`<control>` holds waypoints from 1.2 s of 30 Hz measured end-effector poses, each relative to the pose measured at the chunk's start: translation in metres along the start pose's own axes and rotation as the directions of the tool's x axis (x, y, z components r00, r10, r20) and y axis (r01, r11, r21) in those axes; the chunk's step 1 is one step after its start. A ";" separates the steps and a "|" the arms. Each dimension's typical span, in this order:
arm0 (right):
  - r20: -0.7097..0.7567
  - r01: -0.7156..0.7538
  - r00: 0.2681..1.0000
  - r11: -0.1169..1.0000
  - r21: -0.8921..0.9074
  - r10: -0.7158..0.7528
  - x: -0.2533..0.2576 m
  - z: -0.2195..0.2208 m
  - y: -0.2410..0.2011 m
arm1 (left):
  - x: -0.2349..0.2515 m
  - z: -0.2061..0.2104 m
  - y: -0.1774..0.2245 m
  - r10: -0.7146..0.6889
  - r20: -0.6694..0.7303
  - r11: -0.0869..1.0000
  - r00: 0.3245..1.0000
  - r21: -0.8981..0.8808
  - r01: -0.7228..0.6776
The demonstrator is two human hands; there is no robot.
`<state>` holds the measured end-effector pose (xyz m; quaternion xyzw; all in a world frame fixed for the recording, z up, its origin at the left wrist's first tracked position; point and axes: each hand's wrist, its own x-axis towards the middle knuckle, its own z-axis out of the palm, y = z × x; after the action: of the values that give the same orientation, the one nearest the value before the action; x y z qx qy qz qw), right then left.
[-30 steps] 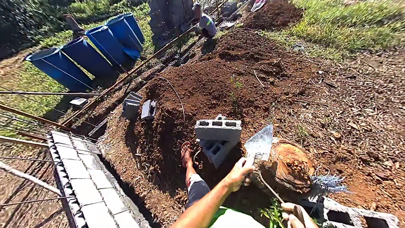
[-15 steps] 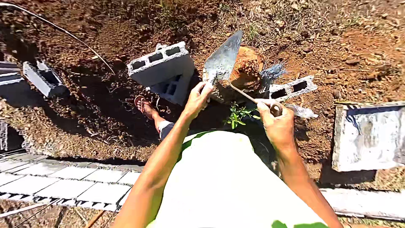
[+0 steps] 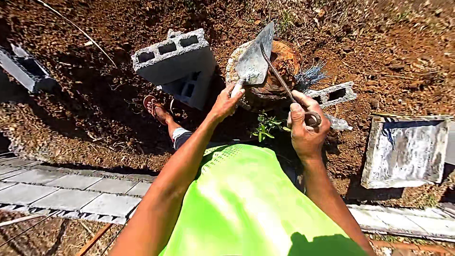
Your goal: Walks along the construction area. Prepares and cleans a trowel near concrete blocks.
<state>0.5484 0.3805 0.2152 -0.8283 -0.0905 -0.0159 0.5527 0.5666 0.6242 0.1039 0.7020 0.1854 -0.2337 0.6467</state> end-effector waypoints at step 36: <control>-0.030 -0.091 0.995 0.996 -0.024 0.091 -0.026 0.021 0.013 | -0.002 0.015 -0.017 -0.025 0.018 0.987 1.000 -0.156 0.027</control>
<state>0.5237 0.3918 0.1918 -0.8382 -0.0447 -0.0037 0.5435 0.5541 0.6113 0.0897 0.6449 0.2070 -0.2325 0.6980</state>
